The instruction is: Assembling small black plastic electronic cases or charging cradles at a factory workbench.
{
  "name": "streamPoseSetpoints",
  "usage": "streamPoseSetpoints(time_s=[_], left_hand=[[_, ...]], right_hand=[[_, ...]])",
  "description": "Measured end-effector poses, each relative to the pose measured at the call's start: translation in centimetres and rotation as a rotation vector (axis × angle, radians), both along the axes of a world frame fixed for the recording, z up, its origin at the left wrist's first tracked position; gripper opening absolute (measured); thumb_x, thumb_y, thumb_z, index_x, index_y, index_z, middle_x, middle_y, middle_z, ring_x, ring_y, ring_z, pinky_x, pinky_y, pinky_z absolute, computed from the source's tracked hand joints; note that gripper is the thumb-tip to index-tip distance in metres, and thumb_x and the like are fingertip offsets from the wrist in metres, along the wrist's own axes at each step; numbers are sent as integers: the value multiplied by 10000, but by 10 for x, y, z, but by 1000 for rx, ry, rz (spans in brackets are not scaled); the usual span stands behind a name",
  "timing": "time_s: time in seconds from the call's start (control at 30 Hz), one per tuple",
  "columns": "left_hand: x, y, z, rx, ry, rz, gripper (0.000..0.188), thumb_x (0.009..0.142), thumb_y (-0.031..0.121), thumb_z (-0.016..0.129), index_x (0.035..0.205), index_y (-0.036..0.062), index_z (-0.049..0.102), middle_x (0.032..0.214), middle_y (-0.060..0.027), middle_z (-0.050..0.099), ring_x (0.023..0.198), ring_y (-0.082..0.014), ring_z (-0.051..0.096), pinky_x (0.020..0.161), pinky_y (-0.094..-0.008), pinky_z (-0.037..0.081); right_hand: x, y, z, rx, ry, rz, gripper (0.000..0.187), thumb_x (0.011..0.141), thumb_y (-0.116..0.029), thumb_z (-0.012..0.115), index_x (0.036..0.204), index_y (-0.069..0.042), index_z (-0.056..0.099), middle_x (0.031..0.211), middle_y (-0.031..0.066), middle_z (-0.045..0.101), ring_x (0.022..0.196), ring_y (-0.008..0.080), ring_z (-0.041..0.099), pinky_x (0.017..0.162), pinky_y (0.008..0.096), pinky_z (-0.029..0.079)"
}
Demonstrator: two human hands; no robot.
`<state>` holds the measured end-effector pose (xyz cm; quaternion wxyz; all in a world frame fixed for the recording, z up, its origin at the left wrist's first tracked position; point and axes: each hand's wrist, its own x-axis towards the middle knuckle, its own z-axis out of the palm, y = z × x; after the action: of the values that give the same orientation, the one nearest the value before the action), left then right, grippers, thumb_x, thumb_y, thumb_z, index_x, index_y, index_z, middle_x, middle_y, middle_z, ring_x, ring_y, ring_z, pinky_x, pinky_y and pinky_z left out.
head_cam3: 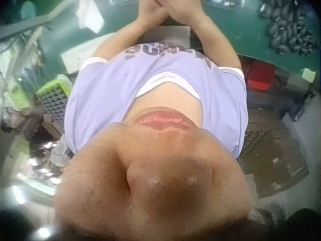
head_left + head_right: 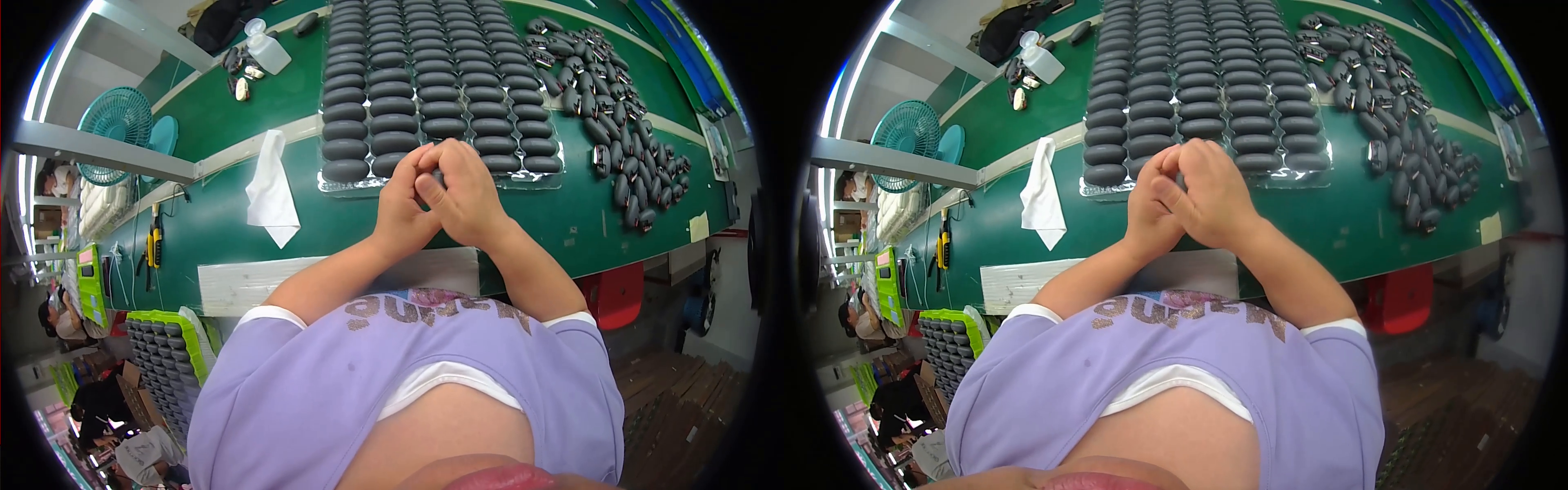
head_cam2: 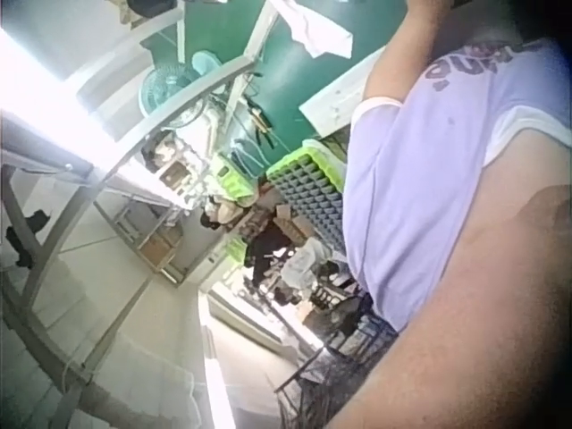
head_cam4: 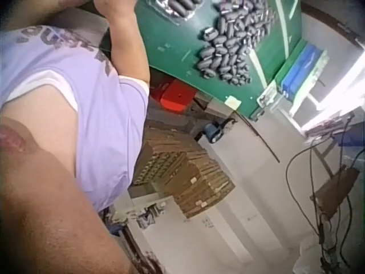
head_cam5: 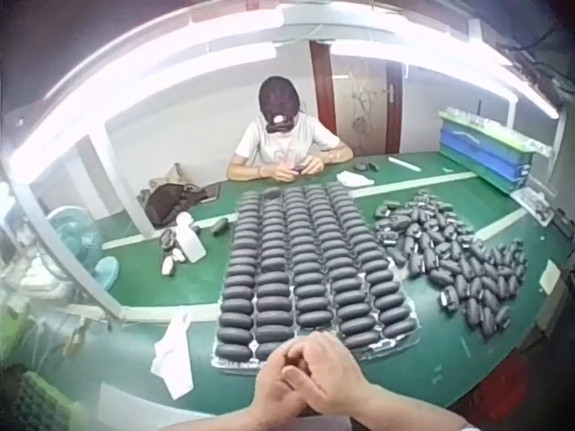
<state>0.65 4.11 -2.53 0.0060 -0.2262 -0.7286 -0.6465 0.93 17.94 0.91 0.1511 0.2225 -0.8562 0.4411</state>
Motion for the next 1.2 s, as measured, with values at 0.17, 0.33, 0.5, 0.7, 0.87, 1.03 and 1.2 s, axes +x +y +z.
streamPoseSetpoints(time_s=[0.17, 0.33, 0.5, 0.7, 0.87, 1.03, 1.2], left_hand=[[-17, -10, -4, 366, -300, -59, 501, 837, 12, 691, 1270, 5, 440, 1128, -100, 575, 1008, -147, 585, 861, -266, 497], [-22, -16, 3, 437, -347, -121, 488, 807, -2, 722, 1225, 10, 470, 1104, -91, 574, 978, -130, 590, 853, -262, 517], [-30, -21, 6, 469, -325, -214, 608, 762, -47, 735, 1284, 45, 439, 1106, -68, 549, 1000, -130, 586, 844, -242, 510], [-26, -22, 13, 413, -336, -118, 535, 804, -24, 704, 1268, 22, 442, 1090, -77, 567, 900, -130, 621, 777, -248, 543], [-27, -19, 4, 399, -352, -114, 309, 888, 43, 640, 1164, 4, 508, 1042, -85, 608, 882, -138, 634, 740, -261, 570], [-32, -26, 4, 292, -344, -109, 154, 907, 62, 627, 1025, -18, 569, 950, -97, 651, 806, -148, 659, 719, -272, 577], [-29, -27, 4, 305, -356, -154, 158, 872, 20, 655, 1004, -18, 578, 920, -107, 657, 783, -155, 664, 693, -269, 572]], right_hand=[[-6, 1, -10, -262, -18, -28, 243, 844, -63, 617, 1080, -19, 576, 1016, 134, 572, 928, 285, 576, 815, 364, 465], [-14, 28, -11, -561, -506, 114, 298, 834, -78, 698, 1106, -12, 597, 1012, 64, 605, 927, 112, 598, 794, 263, 508], [-24, 38, -11, -797, -809, 117, 268, 932, -231, 611, 1093, -17, 598, 969, 57, 638, 814, 109, 620, 670, 238, 520], [-18, 32, -3, -803, -966, 127, 214, 945, -198, 583, 1063, -19, 594, 892, 39, 639, 733, 108, 615, 620, 238, 522], [-16, 32, -15, -562, -553, 105, 177, 893, 4, 595, 1069, -14, 607, 920, 12, 620, 787, 65, 572, 713, 212, 487], [-17, 24, -12, -482, -613, 104, 174, 885, 1, 588, 1055, -5, 623, 899, 23, 637, 809, 76, 587, 726, 240, 503], [-8, 24, -4, -72, -73, 19, 190, 802, 24, 616, 984, -16, 651, 885, 102, 658, 788, 192, 637, 711, 305, 501]])
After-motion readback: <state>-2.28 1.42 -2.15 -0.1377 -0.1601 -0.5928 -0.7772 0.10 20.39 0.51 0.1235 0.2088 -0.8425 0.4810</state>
